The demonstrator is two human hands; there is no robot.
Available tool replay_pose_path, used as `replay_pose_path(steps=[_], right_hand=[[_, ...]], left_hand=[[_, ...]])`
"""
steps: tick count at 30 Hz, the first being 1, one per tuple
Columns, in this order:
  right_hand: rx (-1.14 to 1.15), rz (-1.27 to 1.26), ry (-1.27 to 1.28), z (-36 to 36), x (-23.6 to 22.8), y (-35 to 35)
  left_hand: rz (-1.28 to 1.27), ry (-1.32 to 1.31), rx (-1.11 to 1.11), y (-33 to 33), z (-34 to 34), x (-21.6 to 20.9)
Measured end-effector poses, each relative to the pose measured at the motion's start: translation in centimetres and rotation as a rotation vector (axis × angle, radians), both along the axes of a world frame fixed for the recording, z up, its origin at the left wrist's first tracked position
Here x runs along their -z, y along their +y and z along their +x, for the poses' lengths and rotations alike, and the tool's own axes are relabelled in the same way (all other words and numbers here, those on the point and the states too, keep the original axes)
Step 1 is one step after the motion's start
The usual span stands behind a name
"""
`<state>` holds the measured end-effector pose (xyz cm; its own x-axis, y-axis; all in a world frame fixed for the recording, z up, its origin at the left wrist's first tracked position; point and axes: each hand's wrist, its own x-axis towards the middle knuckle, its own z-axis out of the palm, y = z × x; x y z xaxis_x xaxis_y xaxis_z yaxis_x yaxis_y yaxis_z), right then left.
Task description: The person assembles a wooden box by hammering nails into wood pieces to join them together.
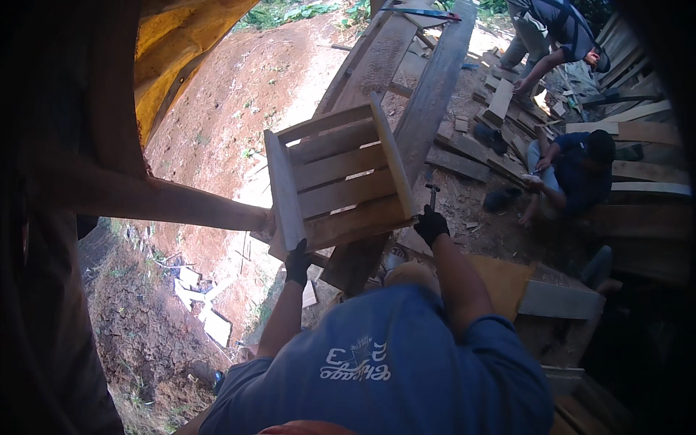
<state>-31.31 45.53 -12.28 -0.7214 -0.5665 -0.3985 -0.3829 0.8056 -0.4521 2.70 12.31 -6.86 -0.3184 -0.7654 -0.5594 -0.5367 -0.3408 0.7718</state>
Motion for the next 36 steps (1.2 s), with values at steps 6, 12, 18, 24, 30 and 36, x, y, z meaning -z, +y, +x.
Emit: replay_pose_path(steps=[6, 12, 18, 24, 30, 36], right_hand=[[0.559, -0.816, -0.884, 2.7, 2.7, -3.7], [0.185, -0.504, -0.355, 1.5, 1.2, -3.0], [0.112, -0.398, -0.031, -2.8, 0.2, -0.4], [0.230, -0.382, -0.174, -5.2, -13.9, -2.5], [0.102, -0.359, 0.046, -9.3, -15.5, -3.3], [-0.042, -0.205, 0.312, -11.2, -18.2, -4.8]], left_hand=[[0.260, 0.062, -0.212, -1.5, 2.8, 2.6], [-0.032, -0.031, -0.039, 0.4, 1.2, -1.1], [-0.550, -0.261, 0.500, 1.9, 0.8, -7.2], [-0.154, -0.122, 0.104, 6.5, -1.6, -21.5], [-0.588, -0.347, 0.649, 3.8, -0.6, -23.0], [-1.041, -0.512, 0.879, 3.5, -1.9, -25.6]])
